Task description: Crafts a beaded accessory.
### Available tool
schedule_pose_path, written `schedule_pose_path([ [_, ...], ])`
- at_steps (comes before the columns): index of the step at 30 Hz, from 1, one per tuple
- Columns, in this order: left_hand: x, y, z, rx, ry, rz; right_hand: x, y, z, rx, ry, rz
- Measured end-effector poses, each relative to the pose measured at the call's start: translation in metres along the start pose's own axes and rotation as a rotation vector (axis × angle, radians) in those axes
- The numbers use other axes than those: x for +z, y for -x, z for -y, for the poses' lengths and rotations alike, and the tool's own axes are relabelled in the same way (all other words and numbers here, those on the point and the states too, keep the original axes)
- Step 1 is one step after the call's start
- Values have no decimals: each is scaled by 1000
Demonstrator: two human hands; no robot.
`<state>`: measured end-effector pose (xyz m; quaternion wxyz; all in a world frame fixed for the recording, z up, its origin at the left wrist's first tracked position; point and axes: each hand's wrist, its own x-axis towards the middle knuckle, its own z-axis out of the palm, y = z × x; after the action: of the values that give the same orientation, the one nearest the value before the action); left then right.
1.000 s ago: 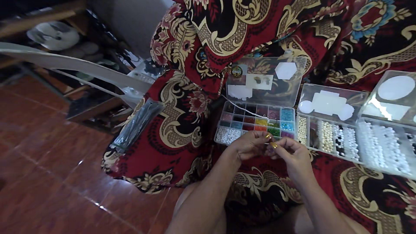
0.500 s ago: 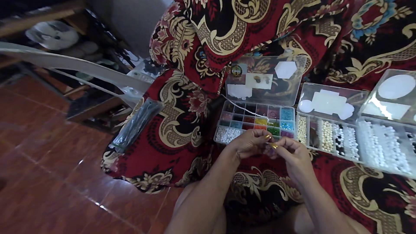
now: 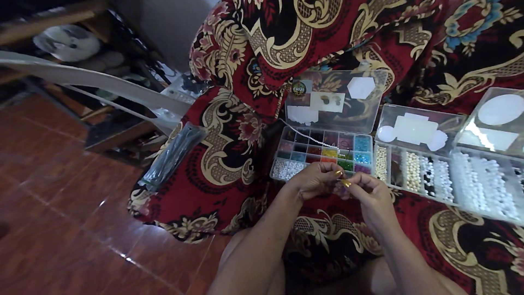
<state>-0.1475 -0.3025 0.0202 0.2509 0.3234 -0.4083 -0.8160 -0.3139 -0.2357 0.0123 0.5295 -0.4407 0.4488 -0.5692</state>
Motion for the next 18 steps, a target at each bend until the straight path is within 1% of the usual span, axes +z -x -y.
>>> schedule_pose_path([
  [7, 0, -1, 1, 14, 2, 16, 0, 0, -2, -31, -26, 9],
  [18, 0, -1, 0, 12, -13, 16, -1, -1, 2, 11, 7, -1],
])
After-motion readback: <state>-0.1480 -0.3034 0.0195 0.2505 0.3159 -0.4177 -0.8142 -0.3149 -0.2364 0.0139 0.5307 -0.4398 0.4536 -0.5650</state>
